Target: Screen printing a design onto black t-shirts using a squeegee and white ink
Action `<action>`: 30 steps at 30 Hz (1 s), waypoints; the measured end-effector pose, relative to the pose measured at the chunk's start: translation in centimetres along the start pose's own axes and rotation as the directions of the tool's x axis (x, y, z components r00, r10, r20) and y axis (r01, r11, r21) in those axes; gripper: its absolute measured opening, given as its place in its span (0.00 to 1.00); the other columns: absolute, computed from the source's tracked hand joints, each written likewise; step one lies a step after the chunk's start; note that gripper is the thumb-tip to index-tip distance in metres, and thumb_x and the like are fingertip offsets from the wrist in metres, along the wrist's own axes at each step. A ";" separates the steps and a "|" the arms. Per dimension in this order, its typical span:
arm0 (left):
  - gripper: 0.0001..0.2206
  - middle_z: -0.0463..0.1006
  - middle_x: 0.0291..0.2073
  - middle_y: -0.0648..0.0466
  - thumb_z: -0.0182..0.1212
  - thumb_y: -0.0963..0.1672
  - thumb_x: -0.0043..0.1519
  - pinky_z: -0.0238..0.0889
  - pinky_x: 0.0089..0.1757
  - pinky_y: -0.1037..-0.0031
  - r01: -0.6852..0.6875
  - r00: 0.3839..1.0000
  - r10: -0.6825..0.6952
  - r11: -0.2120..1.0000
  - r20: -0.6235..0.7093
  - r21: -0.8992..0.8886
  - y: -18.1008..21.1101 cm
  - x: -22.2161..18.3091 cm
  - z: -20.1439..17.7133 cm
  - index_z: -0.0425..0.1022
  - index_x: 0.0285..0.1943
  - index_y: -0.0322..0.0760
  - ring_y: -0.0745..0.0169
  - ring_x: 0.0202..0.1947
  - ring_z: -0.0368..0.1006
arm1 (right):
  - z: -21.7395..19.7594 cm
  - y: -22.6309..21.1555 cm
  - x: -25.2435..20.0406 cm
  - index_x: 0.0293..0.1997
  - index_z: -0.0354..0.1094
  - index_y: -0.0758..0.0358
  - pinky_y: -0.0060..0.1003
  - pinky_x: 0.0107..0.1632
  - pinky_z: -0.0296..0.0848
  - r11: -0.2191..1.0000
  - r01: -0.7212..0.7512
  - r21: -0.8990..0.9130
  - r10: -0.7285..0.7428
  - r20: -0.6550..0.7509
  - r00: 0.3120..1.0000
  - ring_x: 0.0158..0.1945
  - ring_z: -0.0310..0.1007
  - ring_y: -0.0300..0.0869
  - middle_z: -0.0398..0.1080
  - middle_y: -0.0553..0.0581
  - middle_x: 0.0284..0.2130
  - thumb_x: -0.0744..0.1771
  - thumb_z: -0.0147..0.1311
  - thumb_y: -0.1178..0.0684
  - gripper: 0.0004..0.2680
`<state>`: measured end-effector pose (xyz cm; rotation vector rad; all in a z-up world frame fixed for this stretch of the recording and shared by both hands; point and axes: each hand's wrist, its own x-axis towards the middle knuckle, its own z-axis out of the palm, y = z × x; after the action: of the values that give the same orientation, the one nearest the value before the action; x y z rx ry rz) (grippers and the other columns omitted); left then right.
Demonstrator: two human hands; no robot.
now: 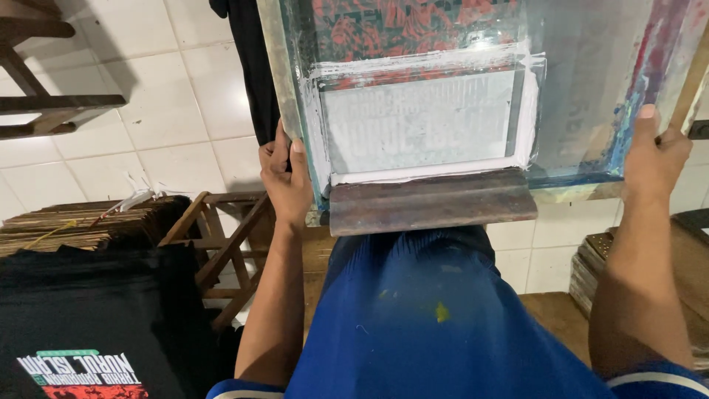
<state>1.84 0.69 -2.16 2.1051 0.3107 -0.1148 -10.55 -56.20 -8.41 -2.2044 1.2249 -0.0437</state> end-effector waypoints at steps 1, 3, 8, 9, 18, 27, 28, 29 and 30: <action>0.28 0.61 0.41 0.53 0.48 0.56 0.71 0.63 0.41 0.70 0.000 1.000 0.000 1.000 -0.004 0.002 0.2 0.0 0.0 0.63 0.76 0.42 0.65 0.43 0.63 | 0.2 0.2 0.0 0.32 0.42 0.53 0.43 0.36 0.53 1.000 0.003 0.002 -0.003 0.003 1.000 0.33 0.48 0.38 0.46 0.48 0.27 0.81 0.57 0.36 0.26; 0.29 0.63 0.42 0.53 0.49 0.57 0.70 0.64 0.47 0.69 0.012 1.000 -0.012 1.000 0.007 -0.022 0.5 0.0 0.0 0.63 0.76 0.41 0.63 0.48 0.63 | 0.5 0.7 0.0 0.39 0.48 0.51 0.36 0.43 0.61 0.991 -0.114 0.070 0.118 -0.056 0.991 0.37 0.53 0.36 0.49 0.46 0.33 0.78 0.60 0.32 0.22; 0.28 0.64 0.41 0.54 0.49 0.56 0.71 0.65 0.46 0.70 -0.011 1.000 0.011 1.000 -0.004 -0.008 0.0 0.0 0.1 0.64 0.76 0.41 0.64 0.48 0.63 | 0.0 -0.3 -0.4 0.30 0.38 0.51 0.42 0.34 0.45 0.998 0.023 0.061 -0.023 0.003 1.000 0.30 0.42 0.36 0.41 0.46 0.24 0.82 0.56 0.41 0.27; 0.27 0.65 0.40 0.53 0.48 0.56 0.71 0.65 0.47 0.70 -0.023 1.000 0.024 1.000 -0.009 0.018 0.1 0.1 0.1 0.64 0.75 0.42 0.62 0.49 0.63 | 0.1 -0.4 -0.3 0.29 0.37 0.52 0.43 0.33 0.43 0.998 0.058 0.040 -0.058 0.015 0.998 0.28 0.41 0.37 0.40 0.47 0.22 0.82 0.55 0.41 0.28; 0.25 0.66 0.42 0.51 0.46 0.57 0.73 0.67 0.44 0.70 -0.076 0.997 0.077 0.996 -0.023 0.044 -1.8 0.0 0.6 0.63 0.76 0.51 0.61 0.47 0.67 | -0.6 -3.1 -1.5 0.35 0.50 0.47 0.36 0.32 0.46 0.972 -0.226 0.057 0.223 0.045 0.974 0.30 0.41 0.33 0.43 0.43 0.27 0.80 0.55 0.31 0.22; 0.24 0.65 0.41 0.51 0.48 0.54 0.73 0.63 0.50 0.69 -0.067 0.997 0.066 0.997 -0.025 -0.027 -1.2 0.0 0.6 0.64 0.75 0.46 0.59 0.48 0.63 | -0.7 -4.7 -1.4 0.65 0.64 0.29 0.48 0.55 0.76 0.873 -0.485 0.048 0.457 0.264 0.850 0.60 0.73 0.42 0.71 0.44 0.61 0.66 0.33 0.18 0.25; 0.24 0.65 0.41 0.51 0.48 0.54 0.73 0.63 0.50 0.69 -0.068 0.997 0.067 0.997 -0.029 -0.025 -1.5 0.1 0.6 0.64 0.75 0.46 0.59 0.48 0.63 | -0.8 -5.6 -1.6 0.65 0.64 0.29 0.48 0.55 0.76 0.875 -0.482 0.049 0.454 0.267 0.850 0.60 0.73 0.42 0.71 0.44 0.61 0.66 0.33 0.18 0.25; 0.23 0.66 0.42 0.51 0.48 0.54 0.73 0.64 0.48 0.69 -0.078 0.996 0.077 0.997 -0.033 -0.014 -1.7 0.1 0.7 0.64 0.75 0.48 0.59 0.48 0.64 | -1.1 -6.3 -1.9 0.56 0.67 0.22 0.40 0.45 0.71 0.843 -0.538 -0.013 0.527 0.225 0.820 0.50 0.73 0.35 0.73 0.33 0.51 0.67 0.36 0.17 0.19; 0.23 0.66 0.42 0.50 0.48 0.54 0.73 0.66 0.46 0.69 -0.088 0.995 0.087 0.996 -0.037 -0.002 -1.9 0.0 0.8 0.64 0.75 0.51 0.59 0.48 0.66 | -1.4 -7.0 -2.1 0.48 0.69 0.15 0.33 0.36 0.67 0.803 -0.592 -0.071 0.594 0.177 0.784 0.39 0.72 0.27 0.74 0.22 0.41 0.68 0.39 0.17 0.14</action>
<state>1.37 0.95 -4.14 2.1154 0.2399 -0.0238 -6.89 -52.50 -3.09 -1.6835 1.7482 0.4248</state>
